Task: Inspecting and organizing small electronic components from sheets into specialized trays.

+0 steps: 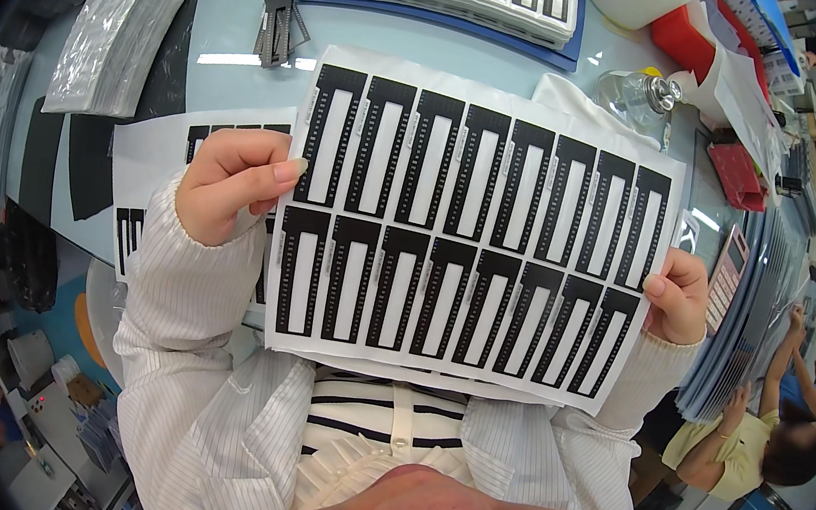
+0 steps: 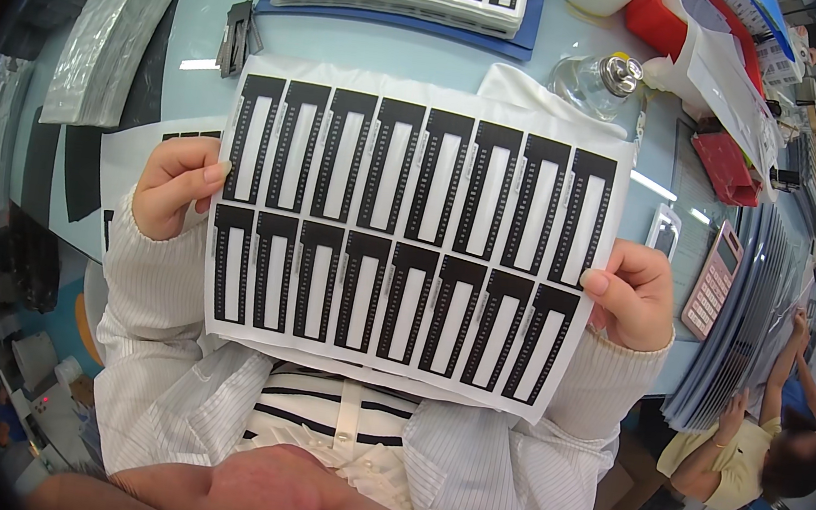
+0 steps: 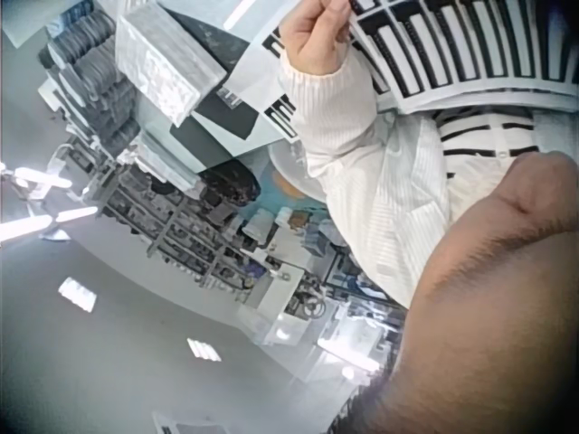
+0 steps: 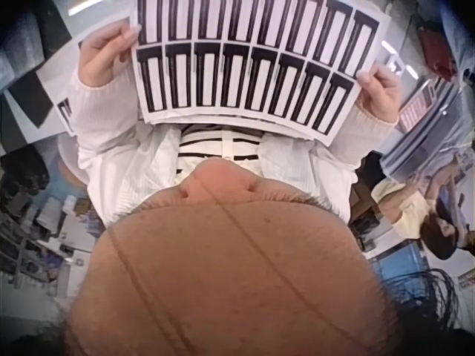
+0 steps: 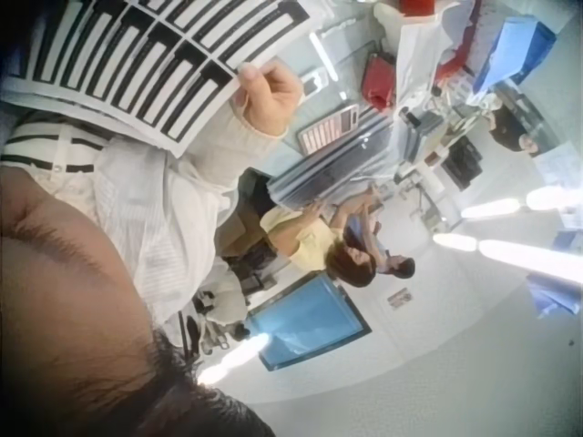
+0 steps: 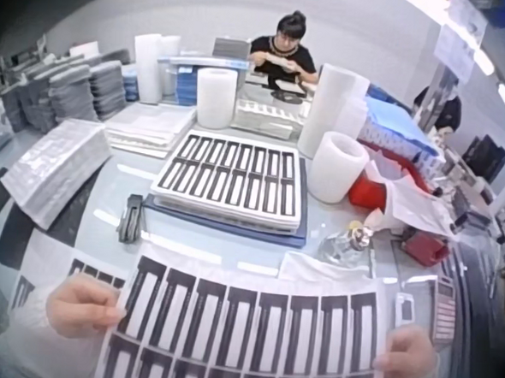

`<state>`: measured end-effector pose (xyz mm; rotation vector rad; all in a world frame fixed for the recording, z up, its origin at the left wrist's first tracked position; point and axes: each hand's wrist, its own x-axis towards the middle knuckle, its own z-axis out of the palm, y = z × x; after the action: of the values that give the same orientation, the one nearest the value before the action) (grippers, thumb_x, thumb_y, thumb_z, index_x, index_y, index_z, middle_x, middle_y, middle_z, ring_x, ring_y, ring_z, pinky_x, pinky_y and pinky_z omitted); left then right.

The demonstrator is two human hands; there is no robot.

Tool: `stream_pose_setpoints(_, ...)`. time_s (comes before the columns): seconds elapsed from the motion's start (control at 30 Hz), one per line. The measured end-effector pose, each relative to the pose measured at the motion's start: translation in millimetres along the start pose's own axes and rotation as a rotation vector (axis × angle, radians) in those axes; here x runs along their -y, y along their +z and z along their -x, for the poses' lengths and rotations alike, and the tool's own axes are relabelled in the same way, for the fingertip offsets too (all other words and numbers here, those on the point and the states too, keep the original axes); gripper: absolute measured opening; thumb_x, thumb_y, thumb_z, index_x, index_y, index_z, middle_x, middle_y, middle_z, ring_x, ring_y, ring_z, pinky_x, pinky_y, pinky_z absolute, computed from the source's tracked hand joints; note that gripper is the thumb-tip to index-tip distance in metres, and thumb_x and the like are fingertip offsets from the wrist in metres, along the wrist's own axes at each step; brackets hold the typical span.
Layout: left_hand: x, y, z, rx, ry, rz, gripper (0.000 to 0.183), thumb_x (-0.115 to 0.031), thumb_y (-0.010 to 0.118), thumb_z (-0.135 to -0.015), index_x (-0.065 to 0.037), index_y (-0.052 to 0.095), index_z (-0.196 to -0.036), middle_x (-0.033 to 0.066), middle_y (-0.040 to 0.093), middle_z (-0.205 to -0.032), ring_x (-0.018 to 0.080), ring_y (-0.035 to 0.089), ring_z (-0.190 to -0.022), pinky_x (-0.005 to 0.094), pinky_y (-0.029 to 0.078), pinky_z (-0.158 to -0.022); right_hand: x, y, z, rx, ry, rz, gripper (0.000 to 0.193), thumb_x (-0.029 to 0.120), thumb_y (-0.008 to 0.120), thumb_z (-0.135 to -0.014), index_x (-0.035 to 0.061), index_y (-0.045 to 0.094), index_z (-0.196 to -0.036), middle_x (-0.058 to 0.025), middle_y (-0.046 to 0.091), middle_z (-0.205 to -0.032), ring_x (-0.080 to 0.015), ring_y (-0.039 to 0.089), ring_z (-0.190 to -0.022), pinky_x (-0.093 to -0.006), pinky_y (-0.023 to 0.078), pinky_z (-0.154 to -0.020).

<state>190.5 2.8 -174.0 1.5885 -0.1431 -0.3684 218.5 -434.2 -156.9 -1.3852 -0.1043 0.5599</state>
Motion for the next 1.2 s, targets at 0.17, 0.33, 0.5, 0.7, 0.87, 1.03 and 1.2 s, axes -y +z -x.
stream_pose_setpoints(0.17, -2.1, 1.4, 0.6, -0.008, -0.019, 0.019, 0.033, -0.024, 0.055, -0.09, -0.004, 0.052, -0.064, -0.0015, 0.047, -0.055, 0.0059, 0.036, -0.048, 0.021, 0.029, -0.047, -4.3, -0.2, -0.2, -0.024, -0.022, -0.004, 0.024, 0.014, 0.066, -0.082, -0.0006, 0.055, -0.068, -0.0095, 0.06, -0.063, -0.0059, 0.041, -0.039, -0.0202, 0.027, -0.038)
stream_pose_setpoints(0.33, -1.4, 1.1, 1.2, -0.013, -0.069, 0.012, 0.032, -0.024, 0.053, -0.091, -0.004, 0.052, -0.066, -0.0022, 0.045, -0.056, 0.0052, 0.035, -0.049, 0.0206, 0.028, -0.048, -5.9, -1.6, 0.7, -0.034, -0.035, -0.012, 0.023, 0.014, 0.065, -0.083, -0.0013, 0.055, -0.068, -0.0105, 0.061, -0.064, -0.0064, 0.041, -0.039, -0.0205, 0.027, -0.037)
stream_pose_setpoints(0.5, -0.1, 0.1, 1.3, 0.003, -0.073, 0.029, 0.032, -0.023, 0.051, -0.092, -0.004, 0.052, -0.067, -0.0027, 0.044, -0.056, 0.005, 0.034, -0.049, 0.0206, 0.027, -0.049, -6.2, -2.8, 1.0, -0.025, -0.037, -0.016, 0.024, 0.014, 0.065, -0.083, -0.0015, 0.055, -0.068, -0.0111, 0.061, -0.064, -0.0065, 0.042, -0.039, -0.0205, 0.028, -0.037)
stream_pose_setpoints(0.7, 1.2, -1.9, 0.4, 0.039, -0.038, 0.034, 0.032, -0.023, 0.051, -0.092, -0.003, 0.052, -0.067, -0.0025, 0.044, -0.056, 0.0051, 0.033, -0.049, 0.0209, 0.027, -0.048, -3.9, -10.8, 2.6, 0.021, 0.029, -0.061, 0.018, 0.012, 0.067, -0.08, -0.0019, 0.058, -0.073, -0.0151, 0.067, -0.08, -0.0114, 0.06, -0.055, -0.0221, 0.046, -0.047)
stream_pose_setpoints(0.87, 2.9, -1.5, 0.1, 0.038, 0.003, 0.036, 0.031, -0.021, 0.052, -0.091, -0.003, 0.053, -0.066, -0.0019, 0.045, -0.056, 0.0054, 0.033, -0.048, 0.0213, 0.027, -0.047, -6.4, -8.9, 2.1, 0.007, -0.029, -0.022, 0.022, 0.013, 0.066, -0.082, -0.0015, 0.056, -0.069, -0.0126, 0.063, -0.068, -0.0086, 0.049, -0.045, -0.0215, 0.035, -0.041)
stream_pose_setpoints(1.03, 2.0, -1.7, 0.0, 0.031, -0.009, 0.019, 0.032, -0.021, 0.052, -0.091, -0.002, 0.053, -0.065, -0.0008, 0.047, -0.056, 0.0058, 0.035, -0.048, 0.0215, 0.028, -0.047, -6.7, -5.4, 1.9, -0.01, -0.056, -0.011, 0.023, 0.014, 0.067, -0.082, -0.0011, 0.055, -0.068, -0.0109, 0.061, -0.062, -0.0066, 0.043, -0.039, -0.0206, 0.029, -0.037)
stream_pose_setpoints(1.2, 1.1, -1.0, 0.0, 0.03, -0.011, 0.028, 0.032, -0.021, 0.053, -0.091, -0.003, 0.053, -0.065, -0.0004, 0.047, -0.056, 0.0061, 0.036, -0.048, 0.0215, 0.028, -0.047, -5.0, -13.0, 2.9, 0.047, -0.009, -0.037, 0.018, 0.012, 0.068, -0.079, -0.0016, 0.059, -0.073, -0.0161, 0.067, -0.081, -0.0147, 0.063, -0.061, -0.0244, 0.049, -0.051)
